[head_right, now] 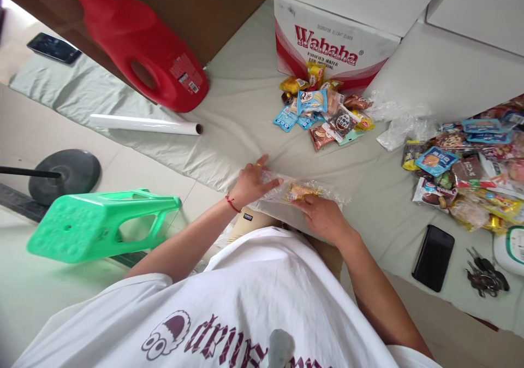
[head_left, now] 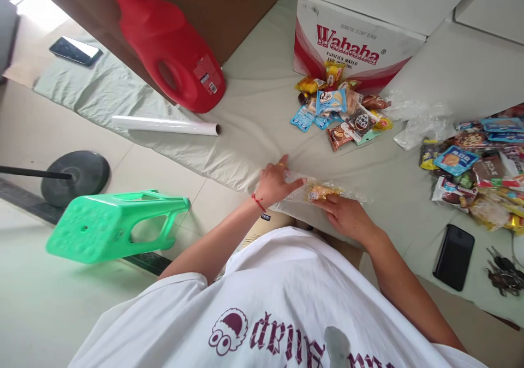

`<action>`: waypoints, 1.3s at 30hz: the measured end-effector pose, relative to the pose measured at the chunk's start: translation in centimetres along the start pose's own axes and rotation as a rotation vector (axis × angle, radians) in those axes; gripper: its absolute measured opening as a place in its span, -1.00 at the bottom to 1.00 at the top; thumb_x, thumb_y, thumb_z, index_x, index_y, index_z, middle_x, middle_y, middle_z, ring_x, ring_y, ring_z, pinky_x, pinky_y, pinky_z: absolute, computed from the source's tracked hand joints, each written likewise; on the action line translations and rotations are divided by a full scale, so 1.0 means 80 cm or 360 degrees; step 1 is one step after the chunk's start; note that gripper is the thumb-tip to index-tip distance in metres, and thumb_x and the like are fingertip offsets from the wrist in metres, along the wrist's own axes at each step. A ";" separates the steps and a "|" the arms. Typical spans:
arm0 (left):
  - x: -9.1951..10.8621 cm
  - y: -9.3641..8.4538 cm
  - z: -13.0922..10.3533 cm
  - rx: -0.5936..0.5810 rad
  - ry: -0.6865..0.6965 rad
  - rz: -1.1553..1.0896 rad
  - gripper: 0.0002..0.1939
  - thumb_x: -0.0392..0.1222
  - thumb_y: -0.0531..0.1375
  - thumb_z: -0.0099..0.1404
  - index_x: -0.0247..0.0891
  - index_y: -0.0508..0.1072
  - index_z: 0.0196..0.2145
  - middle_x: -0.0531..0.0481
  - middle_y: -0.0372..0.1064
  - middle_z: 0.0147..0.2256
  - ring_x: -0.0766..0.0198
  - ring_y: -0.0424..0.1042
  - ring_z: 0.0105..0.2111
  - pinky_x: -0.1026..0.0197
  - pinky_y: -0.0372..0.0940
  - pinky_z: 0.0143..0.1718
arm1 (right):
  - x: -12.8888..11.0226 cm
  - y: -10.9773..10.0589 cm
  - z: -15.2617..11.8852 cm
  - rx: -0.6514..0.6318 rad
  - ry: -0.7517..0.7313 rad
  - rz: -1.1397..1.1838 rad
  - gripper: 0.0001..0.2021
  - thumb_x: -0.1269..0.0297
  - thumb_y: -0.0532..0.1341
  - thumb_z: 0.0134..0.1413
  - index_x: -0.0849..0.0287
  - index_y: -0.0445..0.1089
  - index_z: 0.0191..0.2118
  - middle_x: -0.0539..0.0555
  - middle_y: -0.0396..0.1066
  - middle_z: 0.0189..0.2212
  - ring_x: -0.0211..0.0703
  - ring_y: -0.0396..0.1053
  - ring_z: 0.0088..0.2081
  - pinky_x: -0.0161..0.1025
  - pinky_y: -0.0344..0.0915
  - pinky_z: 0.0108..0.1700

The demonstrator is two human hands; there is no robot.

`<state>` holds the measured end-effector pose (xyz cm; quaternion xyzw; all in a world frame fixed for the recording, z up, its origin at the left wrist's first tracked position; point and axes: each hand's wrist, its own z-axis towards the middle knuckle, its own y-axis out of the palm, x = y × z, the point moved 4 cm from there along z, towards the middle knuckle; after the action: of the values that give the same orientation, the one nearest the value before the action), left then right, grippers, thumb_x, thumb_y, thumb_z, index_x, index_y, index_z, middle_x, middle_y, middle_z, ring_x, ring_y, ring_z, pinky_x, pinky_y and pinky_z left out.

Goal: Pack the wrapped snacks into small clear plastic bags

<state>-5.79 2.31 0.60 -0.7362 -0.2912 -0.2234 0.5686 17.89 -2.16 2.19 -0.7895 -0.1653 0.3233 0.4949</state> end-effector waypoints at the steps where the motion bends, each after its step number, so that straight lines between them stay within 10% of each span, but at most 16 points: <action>1: 0.005 0.004 -0.004 -0.0102 0.0014 0.0173 -0.32 0.20 0.36 0.21 -0.21 0.47 0.17 -0.19 0.50 -0.01 -0.20 0.35 0.12 -0.14 0.22 0.15 | -0.001 -0.002 -0.001 0.0060 -0.0004 0.0059 -0.49 0.42 0.07 0.34 -0.01 0.37 0.33 0.13 0.52 0.11 -0.05 0.51 -0.01 -0.21 0.37 -0.07; 8: 0.021 0.000 -0.020 -0.0106 0.0057 0.0148 -0.89 -0.26 0.33 0.17 -0.24 0.44 -0.40 -0.13 0.44 -0.09 0.06 0.44 -0.10 0.05 0.32 -0.03 | -0.004 0.003 0.005 0.0201 0.0153 0.0090 -0.49 0.24 0.02 0.47 0.01 0.21 0.45 0.17 0.48 0.20 0.01 0.53 0.02 -0.15 0.42 -0.08; 12: 0.045 0.013 -0.026 -0.0286 -0.0091 -0.0531 -0.84 -0.26 0.27 0.19 -0.19 0.31 -0.44 0.11 0.29 -0.50 0.31 0.33 -0.49 0.23 0.27 -0.38 | -0.005 0.009 0.014 0.0243 0.0163 0.0117 -0.50 0.33 0.01 0.45 -0.02 0.26 0.42 0.17 0.52 0.11 -0.01 0.52 -0.03 -0.16 0.42 -0.09; 16: 0.075 0.046 -0.031 -0.0458 -0.0165 -0.1147 -0.90 -0.27 0.13 0.30 -0.25 0.45 -0.28 0.07 0.37 -0.48 0.33 0.39 -0.49 0.25 0.34 -0.37 | -0.003 0.015 0.013 0.0334 0.0159 0.0312 -0.59 0.37 0.06 0.38 0.16 0.44 0.23 0.24 0.52 -0.06 0.02 0.49 -0.09 -0.10 0.45 -0.06; 22: 0.091 0.071 -0.031 -0.0221 0.0398 -0.0386 -0.70 -0.31 0.04 0.40 -0.26 0.59 -0.17 -0.16 0.41 -0.06 0.21 0.46 -0.14 0.14 0.40 -0.02 | 0.008 0.009 -0.027 0.0648 -0.0012 0.1061 -0.74 0.21 0.17 0.37 0.08 0.53 0.04 0.15 0.53 -0.02 -0.06 0.50 0.00 -0.09 0.44 0.07; 28: 0.097 0.085 -0.031 -0.0285 0.0452 0.0419 -0.62 -0.42 0.01 0.41 -0.17 0.57 -0.06 -0.12 0.38 -0.05 0.23 0.40 -0.27 0.20 0.27 -0.29 | 0.092 0.006 -0.075 0.1691 0.1163 0.0955 -0.39 -0.25 0.06 0.34 0.21 0.46 0.09 0.21 0.52 -0.14 -0.04 0.45 -0.17 -0.03 0.40 -0.01; 35: 0.101 0.079 -0.031 -0.0066 0.0387 0.0490 -0.74 -0.15 0.14 0.47 -0.13 0.54 0.04 -0.13 0.45 -0.12 0.06 0.42 -0.02 0.12 0.32 -0.11 | 0.128 0.021 -0.038 0.1037 0.1204 0.0678 -0.28 -0.35 -0.03 0.27 0.26 0.50 -0.02 0.24 0.49 -0.29 0.09 0.40 -0.14 0.13 0.24 0.15; 39: 0.082 0.072 -0.019 0.0116 0.0122 0.0270 -0.29 -0.01 0.42 0.21 -0.29 0.36 0.23 -0.28 0.32 0.15 -0.10 0.28 0.17 -0.05 0.27 0.17 | 0.108 0.021 -0.034 0.1070 0.0993 0.0614 -0.56 -0.16 0.16 0.21 0.15 0.50 -0.29 0.19 0.43 -0.27 0.03 0.33 -0.14 0.04 0.28 0.06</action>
<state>2.96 0.93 1.20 -0.7280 -0.2137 -0.1918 0.6225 26.01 0.25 -1.44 -0.6615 0.2533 0.1927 0.6791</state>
